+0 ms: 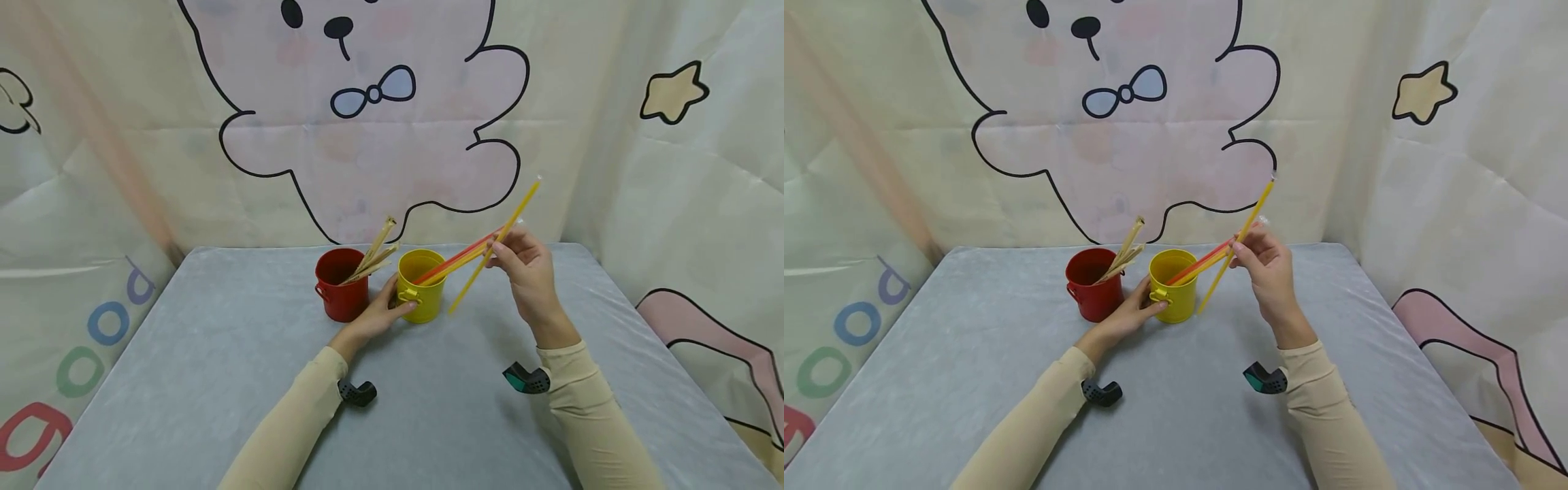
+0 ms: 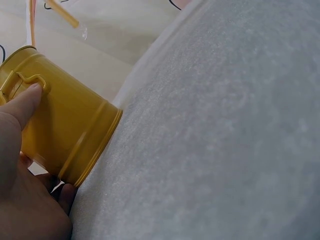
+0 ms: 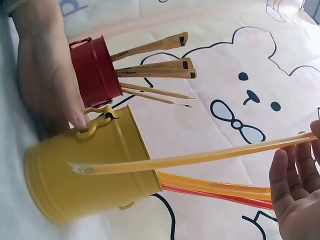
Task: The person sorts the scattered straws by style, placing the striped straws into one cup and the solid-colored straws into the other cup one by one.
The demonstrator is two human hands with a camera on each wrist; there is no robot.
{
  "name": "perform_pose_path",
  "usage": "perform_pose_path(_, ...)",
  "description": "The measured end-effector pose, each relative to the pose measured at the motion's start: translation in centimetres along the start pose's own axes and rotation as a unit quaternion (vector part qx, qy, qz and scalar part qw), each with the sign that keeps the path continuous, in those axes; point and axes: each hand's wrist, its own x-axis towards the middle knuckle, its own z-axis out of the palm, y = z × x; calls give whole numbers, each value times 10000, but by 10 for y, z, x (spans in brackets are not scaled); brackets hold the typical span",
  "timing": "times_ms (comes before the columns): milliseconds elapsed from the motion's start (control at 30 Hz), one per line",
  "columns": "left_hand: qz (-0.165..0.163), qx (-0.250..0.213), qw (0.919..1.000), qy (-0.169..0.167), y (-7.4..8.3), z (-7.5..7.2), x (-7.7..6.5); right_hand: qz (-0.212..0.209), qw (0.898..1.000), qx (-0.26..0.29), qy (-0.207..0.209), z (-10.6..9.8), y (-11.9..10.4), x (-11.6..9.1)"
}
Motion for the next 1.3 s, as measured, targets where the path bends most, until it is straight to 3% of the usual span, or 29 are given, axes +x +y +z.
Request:
perform_pose_path(300, 28, -12, 10000, 53, 2, -2, -2, -198, 9997, 56, 106, -2, -4, 2)
perform_pose_path(533, 11, -29, 10000, 22, -1, 1, -3, -323, 9972, 336, 580, 1, -12, -2)
perform_pose_path(800, -20, -65, 10000, 50, 0, 2, -3, -987, 9866, 685, 1101, 4, -18, -1)
perform_pose_path(967, -1, -53, 10000, 37, 1, 1, -2, -1196, 9787, 802, 1462, 6, -17, 0)
perform_pose_path(1300, 5, -26, 10000, -23, 0, 1, 2, -1423, 9776, 865, 1286, 4, -9, 2)
